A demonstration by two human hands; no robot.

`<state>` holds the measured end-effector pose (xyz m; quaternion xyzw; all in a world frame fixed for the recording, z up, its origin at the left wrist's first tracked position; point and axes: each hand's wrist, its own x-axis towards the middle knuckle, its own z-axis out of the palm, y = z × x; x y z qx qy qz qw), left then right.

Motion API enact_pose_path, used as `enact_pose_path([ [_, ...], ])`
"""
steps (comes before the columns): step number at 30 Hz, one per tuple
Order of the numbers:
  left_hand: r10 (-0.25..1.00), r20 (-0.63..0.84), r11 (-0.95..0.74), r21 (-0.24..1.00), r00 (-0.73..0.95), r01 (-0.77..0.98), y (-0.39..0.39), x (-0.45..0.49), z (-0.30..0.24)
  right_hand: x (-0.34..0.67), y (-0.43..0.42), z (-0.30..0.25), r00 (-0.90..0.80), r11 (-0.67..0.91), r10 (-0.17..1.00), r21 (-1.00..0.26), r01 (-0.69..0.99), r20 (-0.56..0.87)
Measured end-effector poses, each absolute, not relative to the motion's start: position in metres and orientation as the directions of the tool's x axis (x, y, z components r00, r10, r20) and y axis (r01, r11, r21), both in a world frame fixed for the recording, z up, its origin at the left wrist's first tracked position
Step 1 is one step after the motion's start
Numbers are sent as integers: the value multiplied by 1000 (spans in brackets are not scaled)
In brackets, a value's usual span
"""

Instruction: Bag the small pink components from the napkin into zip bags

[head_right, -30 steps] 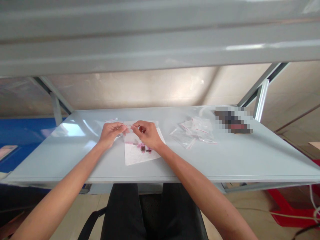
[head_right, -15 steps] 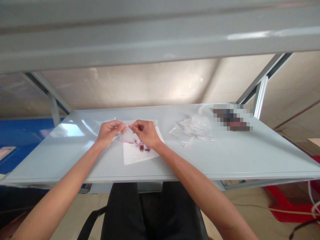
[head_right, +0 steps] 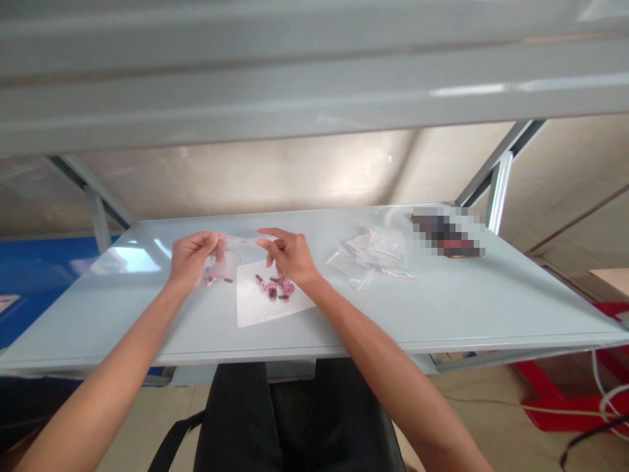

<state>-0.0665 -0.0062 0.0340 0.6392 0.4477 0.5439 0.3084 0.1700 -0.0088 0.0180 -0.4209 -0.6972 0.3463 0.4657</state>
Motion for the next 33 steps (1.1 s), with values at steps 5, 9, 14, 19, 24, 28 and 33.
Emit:
enact_pose_path([
  [5, 897, 440, -367, 798, -47, 478, 7, -99, 44, 217, -3, 32, 128, 37, 918, -404, 914, 375],
  [9, 886, 462, -312, 636, -25, 706, 22, -119, 31, 237, -4, 25, 143, -117, 982, -193, 974, 125],
  [14, 822, 569, -294, 371, 34, 881, 28, -124, 21, 225, -5, 19, 79, -67, 996, -193, 979, 52],
  [19, 690, 707, -457, 255, 158, 852, 9, -94, 44, 223, -9, 26, 101, -87, 992, -167, 982, 81],
  [24, 733, 599, -547, 235, 323, 803, 6, -58, 52, 227, -13, 29, 122, -119, 992, -124, 985, 15],
  [28, 794, 519, -450, 152, 317, 880, 16, -61, 26, 222, -15, 32, 114, -113, 993, -92, 989, 3],
  [33, 919, 209, -382, 260, 335, 887, 26, -98, -9, 230, -23, 37, 124, -123, 992, -19, 992, 9],
])
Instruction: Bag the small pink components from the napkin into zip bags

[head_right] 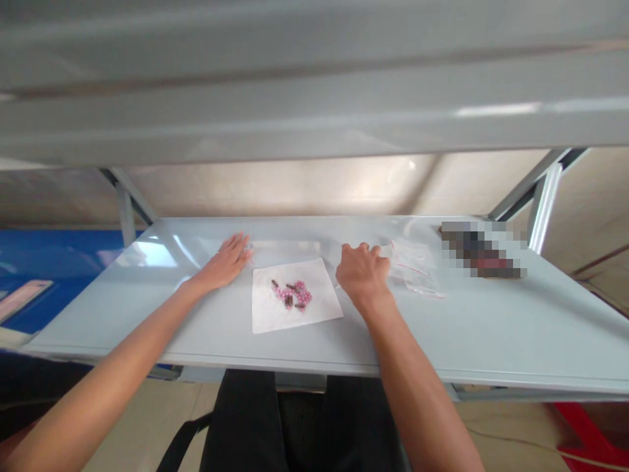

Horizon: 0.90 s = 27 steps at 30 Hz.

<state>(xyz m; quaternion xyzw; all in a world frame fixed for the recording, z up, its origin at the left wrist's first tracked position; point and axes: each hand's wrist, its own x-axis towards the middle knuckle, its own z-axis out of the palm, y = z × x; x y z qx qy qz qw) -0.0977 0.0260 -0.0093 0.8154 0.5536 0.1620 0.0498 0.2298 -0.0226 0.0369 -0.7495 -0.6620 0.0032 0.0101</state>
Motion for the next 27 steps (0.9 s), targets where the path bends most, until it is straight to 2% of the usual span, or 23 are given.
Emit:
enact_pose_path([
  [3, 918, 109, -395, 310, 381, 865, 29, -118, -13, 243, -23, 36, 142, -142, 987, 3, 990, -74],
  [6, 906, 128, -423, 306, 404, 853, 29, -127, -5, 255, -16, 30, 77, -81, 985, -18, 997, -157],
  [8, 892, 230, -445, 287, 389, 848, 27, -125, 4, 263, -10, 24, 3, -12, 982, -49, 999, -187],
  [11, 820, 464, -489, 265, 334, 831, 21, -111, 21, 275, -2, 20, -77, 47, 972, -136, 990, -221],
  [13, 764, 575, -534, 312, 291, 786, 14, -97, 34, 281, 0, 23, -96, 56, 980, -225, 973, -173],
  [14, 756, 599, -552, 369, 263, 747, 10, -89, 40, 282, -1, 27, -102, 69, 990, -294, 953, -96],
  [15, 772, 591, -558, 455, 234, 694, 6, -81, 45, 281, -2, 33, -100, 100, 995, -386, 917, 19],
  [17, 864, 455, -497, 694, 218, 521, 0, -62, 53, 272, -6, 44, -65, 244, 952, -614, 751, 299],
  [19, 915, 234, -330, 902, 329, 277, -3, -44, 56, 253, -12, 53, 3, 440, 871, -782, 441, 491],
  [21, 876, 83, -123, 991, 475, 54, -2, -28, 55, 227, -18, 55, -21, 512, 857, -846, 152, 515],
  [23, 855, 85, -20, 991, 512, -130, 4, -19, 51, 203, -23, 49, -119, 460, 884, -887, 38, 453],
  [27, 956, 188, -86, 913, 225, -399, 21, -24, 44, 175, -25, 31, -254, 401, 892, -914, 64, 374],
])
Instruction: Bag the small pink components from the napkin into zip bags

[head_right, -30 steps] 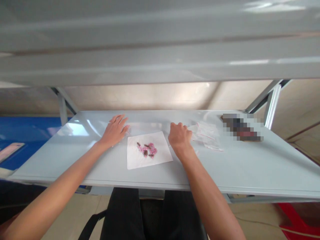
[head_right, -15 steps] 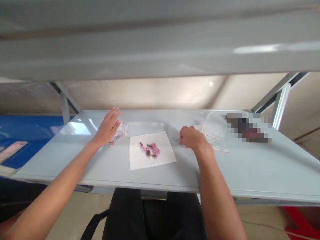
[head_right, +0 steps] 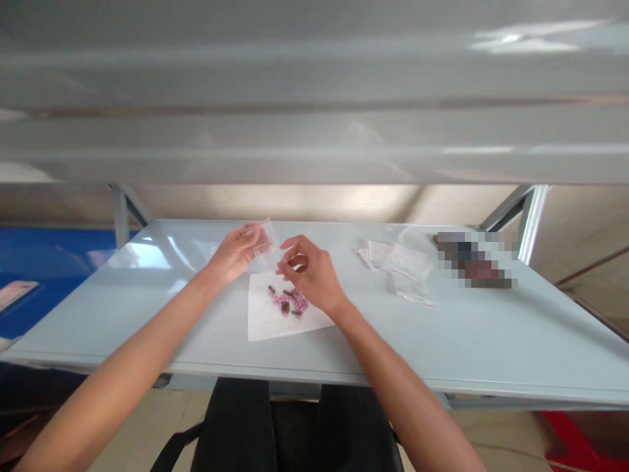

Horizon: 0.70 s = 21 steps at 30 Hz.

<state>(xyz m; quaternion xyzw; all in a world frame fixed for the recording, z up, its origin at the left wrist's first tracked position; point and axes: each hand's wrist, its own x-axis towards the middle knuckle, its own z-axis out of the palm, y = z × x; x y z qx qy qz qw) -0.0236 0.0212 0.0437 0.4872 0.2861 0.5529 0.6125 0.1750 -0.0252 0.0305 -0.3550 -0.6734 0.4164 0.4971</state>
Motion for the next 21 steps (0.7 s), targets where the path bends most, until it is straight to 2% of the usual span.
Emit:
enact_pose_path([
  [3, 977, 201, -161, 920, 77, -358, 28, -41, 45, 169, -24, 22, -325, 455, 876, -834, 313, 356],
  [6, 976, 203, -190, 972, 84, -139, 23, -58, 46, 163, -25, 17, -367, 464, 884, -646, 606, 290],
  [8, 978, 186, -183, 982, 96, -44, 17, -66, 43, 158, -25, 13, -388, 454, 890, -552, 700, 240],
  [12, 985, 146, -150, 988, 87, 35, 5, -70, 31, 154, -23, 4, -460, 505, 860, -496, 706, 222],
  [16, 977, 171, -174, 985, 126, 13, 2, -66, 24, 157, -17, -2, -533, 568, 815, -500, 654, 228],
  [19, 968, 201, -207, 978, 150, 21, 2, -64, 23, 162, -14, 2, -497, 555, 825, -550, 624, 269],
  [21, 964, 210, -218, 976, 162, 29, 1, -61, 22, 166, -14, 10, -423, 533, 842, -636, 558, 334],
])
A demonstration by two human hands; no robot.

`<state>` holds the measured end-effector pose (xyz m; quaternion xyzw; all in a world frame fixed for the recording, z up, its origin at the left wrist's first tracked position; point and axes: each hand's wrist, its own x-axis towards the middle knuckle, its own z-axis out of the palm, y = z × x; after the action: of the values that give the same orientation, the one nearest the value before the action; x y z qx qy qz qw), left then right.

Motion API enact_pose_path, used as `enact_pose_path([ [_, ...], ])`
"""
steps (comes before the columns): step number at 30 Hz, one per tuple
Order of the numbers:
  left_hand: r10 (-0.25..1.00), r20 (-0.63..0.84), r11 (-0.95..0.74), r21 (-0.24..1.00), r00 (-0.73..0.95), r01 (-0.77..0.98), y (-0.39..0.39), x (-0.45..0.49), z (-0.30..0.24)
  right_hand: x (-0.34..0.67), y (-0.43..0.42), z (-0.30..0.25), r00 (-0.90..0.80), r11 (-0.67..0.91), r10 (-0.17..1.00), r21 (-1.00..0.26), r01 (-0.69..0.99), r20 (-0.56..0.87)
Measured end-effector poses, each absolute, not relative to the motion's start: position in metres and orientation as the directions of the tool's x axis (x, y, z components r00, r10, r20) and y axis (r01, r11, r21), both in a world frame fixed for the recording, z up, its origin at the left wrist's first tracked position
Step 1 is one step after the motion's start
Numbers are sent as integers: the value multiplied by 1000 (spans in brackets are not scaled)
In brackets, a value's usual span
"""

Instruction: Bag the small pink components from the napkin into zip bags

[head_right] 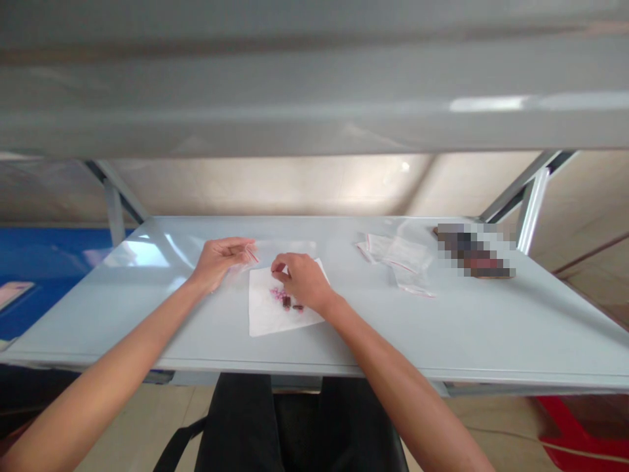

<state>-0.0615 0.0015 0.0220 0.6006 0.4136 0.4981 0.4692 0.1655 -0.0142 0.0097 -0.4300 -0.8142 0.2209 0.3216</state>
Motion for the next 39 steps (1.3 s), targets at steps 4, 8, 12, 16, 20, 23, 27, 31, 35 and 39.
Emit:
enact_pose_path([
  [4, 948, 240, -259, 963, 207, 73, -3, -52, 22, 170, -17, 23, -199, 487, 872, -833, 262, 447],
  [8, 927, 265, -298, 950, 267, 92, -8, -44, 24, 163, -21, 23, -208, 513, 854, -841, 175, 478],
  [12, 944, 241, -261, 963, 224, 63, -7, -44, 23, 163, -18, 20, -201, 533, 845, -808, 251, 495],
  [16, 973, 192, -196, 981, 127, 17, -2, -48, 18, 175, -16, 21, -314, 456, 884, -788, 414, 347],
  [20, 973, 174, -173, 985, 153, -23, 1, -49, 15, 180, -22, 19, -545, 411, 833, -759, 506, 88],
  [23, 964, 184, -187, 982, 191, -3, 2, -50, 14, 177, -26, 19, -570, 393, 821, -761, 516, 37],
  [27, 958, 167, -179, 983, 232, 33, 2, -51, 12, 171, -26, 18, -575, 445, 813, -737, 509, 94],
  [31, 962, 153, -170, 984, 224, 56, 3, -53, 11, 167, -24, 13, -604, 490, 787, -724, 486, 126],
  [35, 964, 156, -174, 983, 218, 67, 4, -55, 11, 171, -21, 15, -578, 530, 791, -699, 480, 203],
  [39, 959, 132, -164, 980, 249, 113, 2, -54, 12, 175, -19, 26, -300, 496, 865, -769, 403, 401],
])
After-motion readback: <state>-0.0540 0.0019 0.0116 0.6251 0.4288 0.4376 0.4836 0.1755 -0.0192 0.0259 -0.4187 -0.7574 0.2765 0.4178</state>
